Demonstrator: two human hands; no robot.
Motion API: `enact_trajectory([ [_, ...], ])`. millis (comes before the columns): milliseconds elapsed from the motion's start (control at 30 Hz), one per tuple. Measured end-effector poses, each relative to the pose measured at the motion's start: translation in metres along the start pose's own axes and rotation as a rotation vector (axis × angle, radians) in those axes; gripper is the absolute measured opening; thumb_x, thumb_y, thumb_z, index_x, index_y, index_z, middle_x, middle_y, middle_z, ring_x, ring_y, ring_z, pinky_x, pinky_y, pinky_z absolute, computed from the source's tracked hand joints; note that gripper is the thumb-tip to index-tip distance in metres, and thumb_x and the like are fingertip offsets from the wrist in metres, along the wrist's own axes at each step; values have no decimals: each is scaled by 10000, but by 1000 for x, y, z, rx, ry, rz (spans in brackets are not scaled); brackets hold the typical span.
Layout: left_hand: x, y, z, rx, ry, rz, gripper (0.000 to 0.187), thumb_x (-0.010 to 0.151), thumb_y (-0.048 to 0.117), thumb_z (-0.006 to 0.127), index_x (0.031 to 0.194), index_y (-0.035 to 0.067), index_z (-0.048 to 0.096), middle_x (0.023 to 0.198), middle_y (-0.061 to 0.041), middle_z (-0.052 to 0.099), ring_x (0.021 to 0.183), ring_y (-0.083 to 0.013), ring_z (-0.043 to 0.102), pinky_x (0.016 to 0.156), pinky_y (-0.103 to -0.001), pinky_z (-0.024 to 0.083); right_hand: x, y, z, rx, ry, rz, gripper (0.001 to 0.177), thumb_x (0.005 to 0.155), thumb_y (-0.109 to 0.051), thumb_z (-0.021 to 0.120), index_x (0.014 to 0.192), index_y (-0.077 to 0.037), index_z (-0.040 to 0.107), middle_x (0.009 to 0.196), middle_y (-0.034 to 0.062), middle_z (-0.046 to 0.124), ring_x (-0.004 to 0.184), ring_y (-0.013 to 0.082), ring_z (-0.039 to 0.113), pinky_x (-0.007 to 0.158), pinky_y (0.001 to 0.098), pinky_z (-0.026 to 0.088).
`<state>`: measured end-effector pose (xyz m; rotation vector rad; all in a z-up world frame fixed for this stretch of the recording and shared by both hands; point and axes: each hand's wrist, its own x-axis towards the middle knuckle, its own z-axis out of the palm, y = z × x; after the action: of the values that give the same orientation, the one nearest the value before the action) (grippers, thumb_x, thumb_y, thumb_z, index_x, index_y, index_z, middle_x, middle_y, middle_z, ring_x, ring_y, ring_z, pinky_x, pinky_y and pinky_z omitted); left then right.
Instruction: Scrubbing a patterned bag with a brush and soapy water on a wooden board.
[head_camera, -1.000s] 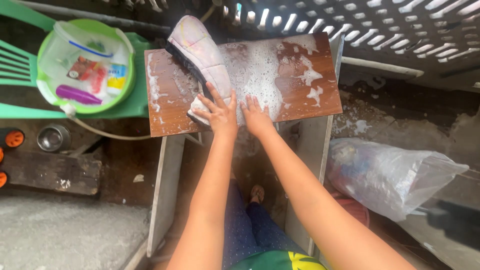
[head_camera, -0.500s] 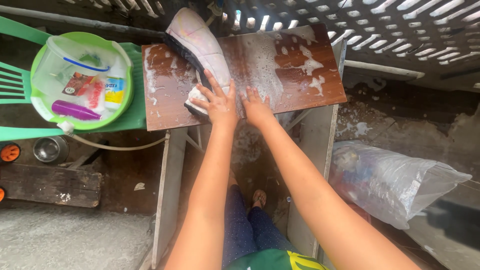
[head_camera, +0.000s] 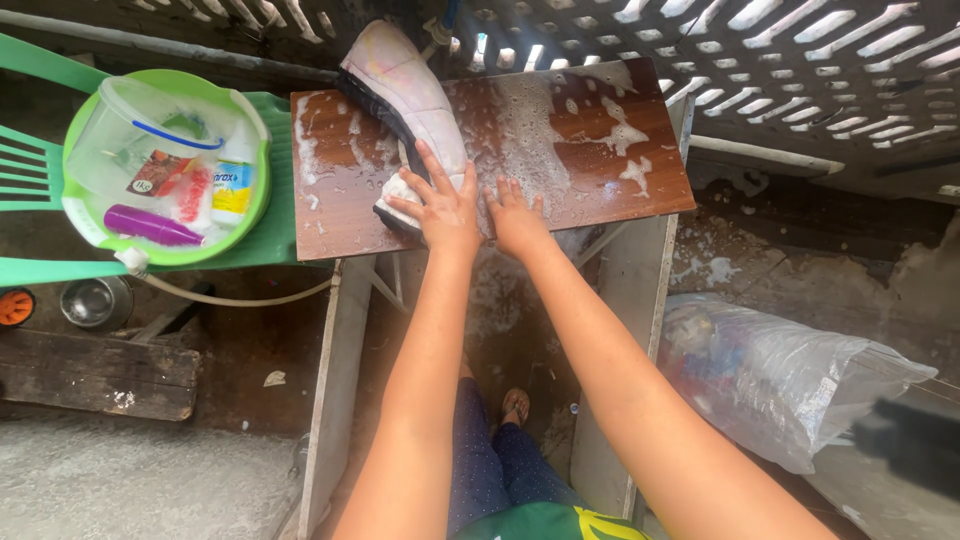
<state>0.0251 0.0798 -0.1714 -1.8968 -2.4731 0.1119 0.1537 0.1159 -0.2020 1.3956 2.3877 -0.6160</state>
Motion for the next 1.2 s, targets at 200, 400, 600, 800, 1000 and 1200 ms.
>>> enact_trajectory([
  [200, 0, 0, -11, -42, -84, 1, 731, 854, 411, 720, 1532, 396, 448, 1620, -372, -29, 1418, -676, 203, 957, -910, 217, -5, -5, -10, 38, -15, 16, 938, 820, -179, 782, 1604, -184, 267, 1706, 133, 104, 1579, 322, 105, 1201, 675, 162],
  [400, -1, 1, -7, 4, -53, 1, 723, 872, 380, 702, 1538, 421, 426, 1620, -372, -34, 1415, -673, 212, 960, -907, 204, 3, 2, 4, 4, -3, 10, 979, 806, -141, 785, 1623, -198, 247, 1714, 123, 97, 1585, 316, 88, 1198, 678, 155],
  [600, -5, 2, -14, -44, -101, 6, 744, 863, 398, 700, 1550, 394, 416, 1616, -372, -36, 1417, -675, 210, 972, -910, 202, 1, -2, -6, 19, -70, 39, 1019, 792, -207, 821, 1623, -201, 229, 1718, 115, 78, 1583, 319, 82, 1197, 679, 166],
  [800, -12, 1, -17, -10, -63, 24, 699, 880, 351, 689, 1534, 392, 448, 1618, -377, -28, 1412, -672, 235, 962, -906, 226, -9, -12, -19, 71, -96, 79, 1059, 772, -277, 846, 1619, -176, 218, 1713, 129, 74, 1584, 336, 73, 1195, 700, 151],
  [1000, -18, 6, 17, -33, 146, -2, 589, 948, 357, 687, 1496, 398, 475, 1642, -364, -20, 1414, -673, 246, 975, -928, 231, -11, -11, -9, 25, -106, 84, 1057, 774, -190, 809, 1642, -170, 205, 1730, 130, 65, 1586, 337, 86, 1165, 731, 179],
  [1200, -36, 5, 8, -67, 71, 31, 667, 892, 388, 705, 1516, 377, 468, 1633, -360, 1, 1414, -684, 232, 959, -928, 218, -34, -22, -14, 38, -118, 127, 1048, 796, -238, 801, 1638, -184, 180, 1724, 114, 54, 1588, 321, 80, 1156, 753, 174],
])
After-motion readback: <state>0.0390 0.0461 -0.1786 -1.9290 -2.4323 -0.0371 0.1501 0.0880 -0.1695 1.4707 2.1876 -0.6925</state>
